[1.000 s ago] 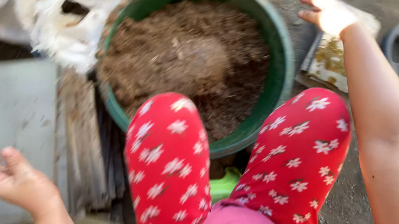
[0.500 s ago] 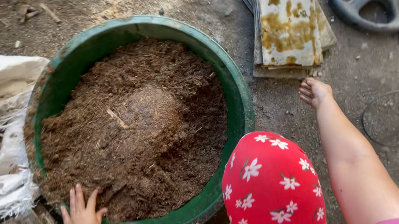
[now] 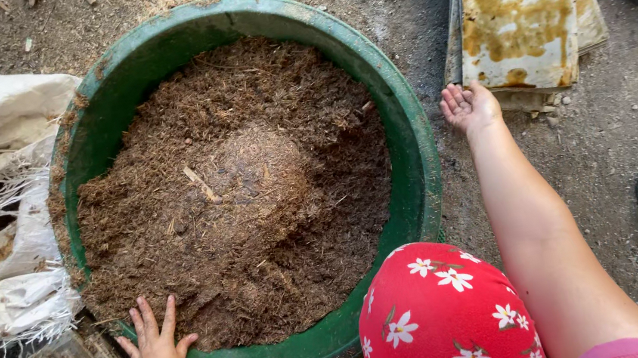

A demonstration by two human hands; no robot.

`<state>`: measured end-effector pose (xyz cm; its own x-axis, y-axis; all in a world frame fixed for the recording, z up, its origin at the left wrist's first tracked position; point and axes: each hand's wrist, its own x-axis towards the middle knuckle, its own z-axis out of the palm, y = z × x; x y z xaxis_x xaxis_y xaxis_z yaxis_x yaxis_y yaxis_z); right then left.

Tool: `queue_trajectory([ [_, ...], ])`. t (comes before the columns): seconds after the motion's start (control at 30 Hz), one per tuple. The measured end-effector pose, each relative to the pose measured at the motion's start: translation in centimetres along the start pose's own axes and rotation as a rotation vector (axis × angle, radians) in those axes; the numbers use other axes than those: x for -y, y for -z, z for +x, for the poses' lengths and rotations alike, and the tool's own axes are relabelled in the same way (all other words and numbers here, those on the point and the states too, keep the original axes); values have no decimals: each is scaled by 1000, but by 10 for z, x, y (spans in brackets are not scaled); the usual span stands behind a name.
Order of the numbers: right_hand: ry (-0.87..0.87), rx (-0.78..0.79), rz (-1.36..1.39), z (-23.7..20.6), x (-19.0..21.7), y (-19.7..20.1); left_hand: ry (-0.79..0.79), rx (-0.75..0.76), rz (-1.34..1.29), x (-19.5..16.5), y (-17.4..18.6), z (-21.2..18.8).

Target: The person scoops shredded organic material from a green basin and spreads it onto rectangular trays. They repeatedly fill each tray, then set it aside and pick up another tray to continue the process.

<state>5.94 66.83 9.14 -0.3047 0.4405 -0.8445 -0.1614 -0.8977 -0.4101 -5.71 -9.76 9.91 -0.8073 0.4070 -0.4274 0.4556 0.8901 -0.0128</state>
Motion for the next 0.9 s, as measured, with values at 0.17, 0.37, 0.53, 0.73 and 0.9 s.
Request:
queue_trajectory([
  [0.17,50,-122,79,6,-7,-6,-15,-8,-8,-5,6,3],
  [0.37,123,-124,158,6,-18,7,-26,-49,-34,-9,14,0],
  [0.53,374,-73,109,0,-17,29,-19,-54,-38,-17,24,-2],
  [0.73,559,62,341,-21,-26,56,-18,-53,-47,-21,30,-1],
  [0.9,818,107,483,-42,6,72,-7,-42,-63,-23,33,0],
])
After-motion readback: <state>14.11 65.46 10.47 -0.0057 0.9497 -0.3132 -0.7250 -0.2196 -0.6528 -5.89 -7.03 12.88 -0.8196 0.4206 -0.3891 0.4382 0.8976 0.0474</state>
